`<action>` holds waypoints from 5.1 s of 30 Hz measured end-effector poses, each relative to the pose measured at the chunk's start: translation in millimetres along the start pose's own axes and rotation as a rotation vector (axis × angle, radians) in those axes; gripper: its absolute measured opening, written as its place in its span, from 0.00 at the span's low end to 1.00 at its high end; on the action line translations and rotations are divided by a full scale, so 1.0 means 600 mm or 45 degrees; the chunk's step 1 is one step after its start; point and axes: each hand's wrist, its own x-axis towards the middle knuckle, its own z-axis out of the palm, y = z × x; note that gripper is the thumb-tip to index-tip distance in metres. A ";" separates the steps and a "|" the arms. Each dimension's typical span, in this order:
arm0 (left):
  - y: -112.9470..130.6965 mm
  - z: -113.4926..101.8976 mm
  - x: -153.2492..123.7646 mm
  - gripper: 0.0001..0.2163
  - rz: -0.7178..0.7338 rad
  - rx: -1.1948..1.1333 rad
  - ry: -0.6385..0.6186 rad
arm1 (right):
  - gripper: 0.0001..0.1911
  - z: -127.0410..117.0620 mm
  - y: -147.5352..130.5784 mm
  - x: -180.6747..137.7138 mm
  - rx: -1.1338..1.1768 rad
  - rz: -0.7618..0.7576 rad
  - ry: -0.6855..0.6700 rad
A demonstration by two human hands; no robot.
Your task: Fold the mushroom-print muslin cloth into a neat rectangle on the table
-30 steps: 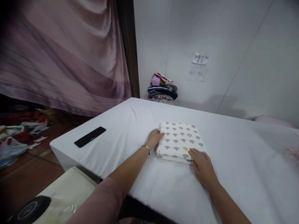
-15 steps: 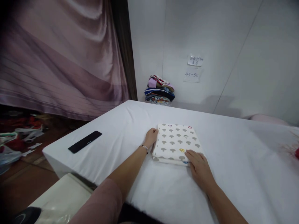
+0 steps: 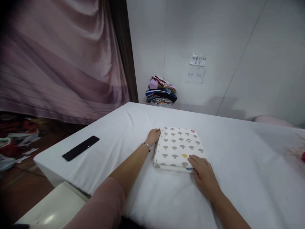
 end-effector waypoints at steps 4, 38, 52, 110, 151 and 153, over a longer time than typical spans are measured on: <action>0.006 0.002 0.014 0.17 -0.056 0.006 -0.026 | 0.26 0.001 0.001 -0.001 -0.015 0.003 0.006; 0.024 0.025 0.016 0.08 -0.174 -0.052 0.216 | 0.29 -0.001 0.006 -0.001 0.088 0.040 -0.041; 0.031 0.016 0.008 0.10 -0.124 0.012 0.152 | 0.26 -0.006 0.005 0.001 0.070 0.062 -0.080; 0.005 0.017 -0.121 0.19 0.317 -0.374 0.042 | 0.28 0.095 -0.092 0.316 0.406 0.809 -0.412; -0.024 0.013 -0.086 0.09 0.058 -0.175 0.163 | 0.15 0.036 -0.138 0.142 0.160 -0.119 -0.338; -0.023 0.011 -0.087 0.09 0.055 -0.175 0.163 | 0.20 0.038 -0.132 0.115 0.063 -0.143 -0.324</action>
